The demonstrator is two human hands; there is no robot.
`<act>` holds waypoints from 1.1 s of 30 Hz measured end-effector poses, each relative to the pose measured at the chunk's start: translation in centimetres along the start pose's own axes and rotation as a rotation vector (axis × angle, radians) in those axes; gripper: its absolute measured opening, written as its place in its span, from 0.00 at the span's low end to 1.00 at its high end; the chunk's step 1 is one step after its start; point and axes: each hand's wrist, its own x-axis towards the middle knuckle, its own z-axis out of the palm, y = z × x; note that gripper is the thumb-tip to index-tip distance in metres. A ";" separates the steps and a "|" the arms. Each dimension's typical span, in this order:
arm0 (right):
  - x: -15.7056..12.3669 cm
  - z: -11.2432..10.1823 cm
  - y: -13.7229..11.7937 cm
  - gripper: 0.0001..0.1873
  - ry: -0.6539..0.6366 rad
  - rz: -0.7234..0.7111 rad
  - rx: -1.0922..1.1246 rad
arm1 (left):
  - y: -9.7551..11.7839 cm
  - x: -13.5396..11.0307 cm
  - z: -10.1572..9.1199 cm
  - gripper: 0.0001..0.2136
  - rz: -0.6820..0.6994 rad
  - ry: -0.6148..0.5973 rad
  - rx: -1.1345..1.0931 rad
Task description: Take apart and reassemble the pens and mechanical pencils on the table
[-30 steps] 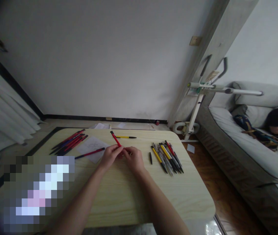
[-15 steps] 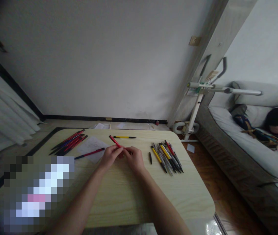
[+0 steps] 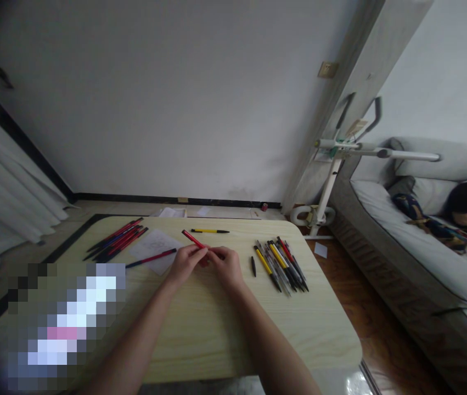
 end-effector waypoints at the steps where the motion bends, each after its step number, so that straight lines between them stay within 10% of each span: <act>1: 0.0 0.0 0.0 0.15 0.002 -0.006 -0.015 | 0.1 0.0 0.0 0.13 0.001 -0.001 -0.004; 33: -0.2 0.0 0.7 0.11 0.149 -0.187 -0.225 | 0.6 0.0 0.1 0.13 -0.066 -0.026 -0.054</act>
